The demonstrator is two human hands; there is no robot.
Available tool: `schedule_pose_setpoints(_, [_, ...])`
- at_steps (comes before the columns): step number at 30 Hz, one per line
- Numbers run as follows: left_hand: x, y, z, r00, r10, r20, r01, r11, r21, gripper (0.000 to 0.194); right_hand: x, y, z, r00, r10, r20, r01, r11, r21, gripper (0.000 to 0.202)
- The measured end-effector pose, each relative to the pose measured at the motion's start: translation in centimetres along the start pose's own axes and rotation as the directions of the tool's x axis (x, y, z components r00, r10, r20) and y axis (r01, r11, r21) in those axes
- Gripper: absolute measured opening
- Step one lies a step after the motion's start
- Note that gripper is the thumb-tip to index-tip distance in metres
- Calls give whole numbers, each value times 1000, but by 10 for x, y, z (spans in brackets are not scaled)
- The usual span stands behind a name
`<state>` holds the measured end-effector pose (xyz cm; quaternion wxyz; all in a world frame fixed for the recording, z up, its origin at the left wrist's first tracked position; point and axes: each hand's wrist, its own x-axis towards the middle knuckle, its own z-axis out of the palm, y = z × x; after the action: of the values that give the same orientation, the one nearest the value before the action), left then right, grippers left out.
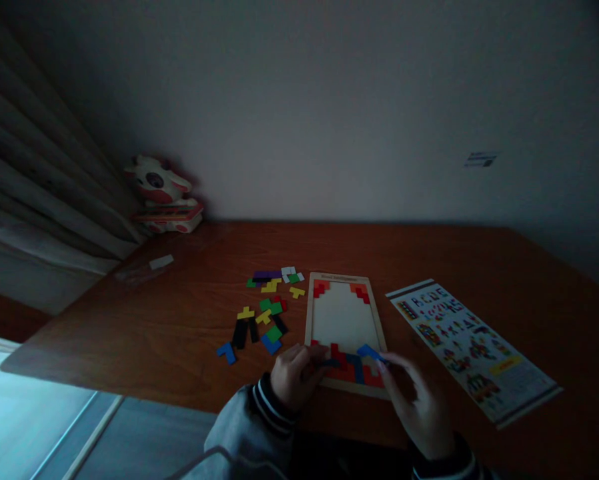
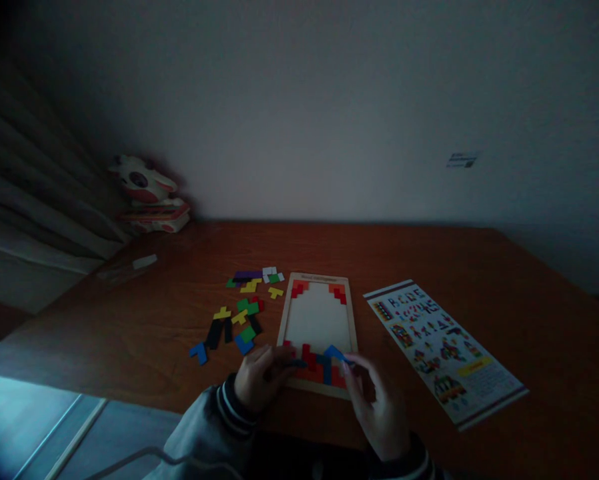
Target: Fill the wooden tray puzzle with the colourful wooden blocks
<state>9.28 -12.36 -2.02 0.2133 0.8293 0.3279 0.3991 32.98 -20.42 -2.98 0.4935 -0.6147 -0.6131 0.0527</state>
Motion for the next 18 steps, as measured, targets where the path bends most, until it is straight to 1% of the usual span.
schedule_pose_setpoints(2, [-2,0,0,999,41,21,-41,999,-32,28,-2,-12,8,994,-107,26,106,993,49,18])
schedule_pose_setpoints(3, [-2,0,0,998,56,28,-54,997,-47,31,-3,-19,13,987,-149,59,145,987,75,20])
schedule_pose_setpoints(6, [-3,-2,-1,994,106,27,-104,993,-59,32,-5,-35,23,967,-209,142,191,973,129,26])
schedule_pose_setpoints(10, [-1,-3,-3,991,136,16,-135,991,-21,28,-5,-42,27,968,-178,179,151,976,156,22])
schedule_pose_setpoints(15, [-1,-3,-3,992,124,-16,-124,992,-15,30,-7,-36,27,975,-136,175,104,978,182,15])
schedule_pose_setpoints(18, [0,0,-2,989,140,-37,-141,990,-18,32,-6,-35,28,976,-130,175,98,978,183,13])
